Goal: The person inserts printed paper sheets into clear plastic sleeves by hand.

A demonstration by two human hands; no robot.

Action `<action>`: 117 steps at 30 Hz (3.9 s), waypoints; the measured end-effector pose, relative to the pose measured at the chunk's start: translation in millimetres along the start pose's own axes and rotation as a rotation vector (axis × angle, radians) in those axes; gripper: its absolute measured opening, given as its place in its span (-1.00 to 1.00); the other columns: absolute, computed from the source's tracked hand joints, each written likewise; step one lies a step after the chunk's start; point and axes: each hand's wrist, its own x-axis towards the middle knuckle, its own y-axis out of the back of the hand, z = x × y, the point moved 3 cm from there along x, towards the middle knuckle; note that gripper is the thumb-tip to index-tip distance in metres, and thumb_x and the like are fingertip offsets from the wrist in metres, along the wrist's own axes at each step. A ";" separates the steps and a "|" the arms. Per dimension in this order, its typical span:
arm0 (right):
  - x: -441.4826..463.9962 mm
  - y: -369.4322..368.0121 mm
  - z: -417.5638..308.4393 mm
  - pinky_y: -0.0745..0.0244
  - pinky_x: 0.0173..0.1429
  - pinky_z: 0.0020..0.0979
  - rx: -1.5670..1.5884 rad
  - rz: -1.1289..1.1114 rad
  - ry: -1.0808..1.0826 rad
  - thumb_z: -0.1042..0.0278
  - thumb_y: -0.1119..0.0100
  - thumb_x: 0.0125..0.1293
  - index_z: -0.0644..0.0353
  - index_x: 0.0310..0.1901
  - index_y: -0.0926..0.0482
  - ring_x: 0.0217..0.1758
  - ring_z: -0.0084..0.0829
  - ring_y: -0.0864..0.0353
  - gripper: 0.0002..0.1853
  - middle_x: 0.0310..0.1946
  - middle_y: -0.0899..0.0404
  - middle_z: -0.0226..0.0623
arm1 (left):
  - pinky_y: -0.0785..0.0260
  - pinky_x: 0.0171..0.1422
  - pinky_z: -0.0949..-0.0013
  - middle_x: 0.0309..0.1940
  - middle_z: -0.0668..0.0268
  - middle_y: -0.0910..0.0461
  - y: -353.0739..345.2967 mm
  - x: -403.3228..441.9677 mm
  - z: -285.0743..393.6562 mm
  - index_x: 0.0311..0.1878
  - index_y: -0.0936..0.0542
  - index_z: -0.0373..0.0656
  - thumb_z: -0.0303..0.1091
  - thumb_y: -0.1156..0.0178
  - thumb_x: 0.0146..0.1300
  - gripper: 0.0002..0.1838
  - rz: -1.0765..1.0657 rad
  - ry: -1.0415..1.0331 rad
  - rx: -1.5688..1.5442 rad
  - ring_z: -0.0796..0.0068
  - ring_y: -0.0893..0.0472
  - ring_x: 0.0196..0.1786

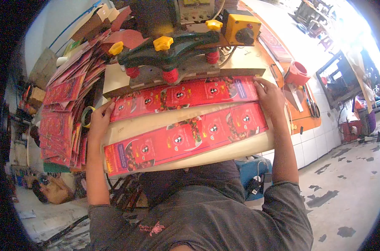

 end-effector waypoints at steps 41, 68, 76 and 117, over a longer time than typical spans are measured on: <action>-12.7 0.2 -3.6 -0.03 -0.42 -0.49 0.250 0.133 0.031 0.30 -0.25 0.46 0.11 0.21 -0.68 -0.52 -0.68 -0.10 -0.66 -0.61 -0.17 -0.57 | -0.12 -0.42 0.42 -0.60 0.40 -0.32 -1.1 -9.9 -3.1 0.18 -0.72 -0.10 -0.13 -0.35 0.39 -0.61 0.213 -0.049 -0.127 0.66 -0.21 -0.50; -13.2 13.2 11.4 -0.61 0.05 -0.54 1.127 -0.299 -0.134 0.45 -0.15 0.45 0.33 0.30 -0.43 -0.07 -0.57 -0.72 -0.57 -0.07 -0.71 -0.21 | -0.47 -0.14 0.59 -0.22 0.35 -0.75 18.2 -14.4 -30.2 0.05 -0.67 -0.33 -0.08 -0.20 0.53 -0.58 -0.008 0.260 -0.958 0.72 -0.65 -0.25; -8.4 9.3 25.3 -0.59 -0.06 -0.61 1.169 -0.203 -0.137 0.27 -0.21 0.50 0.22 0.06 -0.57 -0.20 -0.66 -0.69 -0.76 -0.16 -0.71 -0.40 | -0.30 -0.17 0.63 -0.33 0.55 -0.61 27.4 -14.0 -29.2 -0.14 -0.73 -0.24 -0.18 -0.22 0.53 -0.71 0.144 0.001 -0.818 0.83 -0.46 -0.28; -8.1 10.1 36.5 -0.49 -0.13 -0.55 1.373 -0.059 -0.085 0.26 -0.16 0.54 0.17 -0.04 -0.58 -0.18 -0.65 -0.63 -0.83 -0.23 -0.65 -0.46 | -0.10 -0.18 0.53 -0.38 0.49 -0.35 30.2 -19.3 -22.7 -0.38 -0.46 -0.20 -0.34 -0.23 0.48 -0.72 0.268 -0.302 -0.686 0.69 -0.28 -0.29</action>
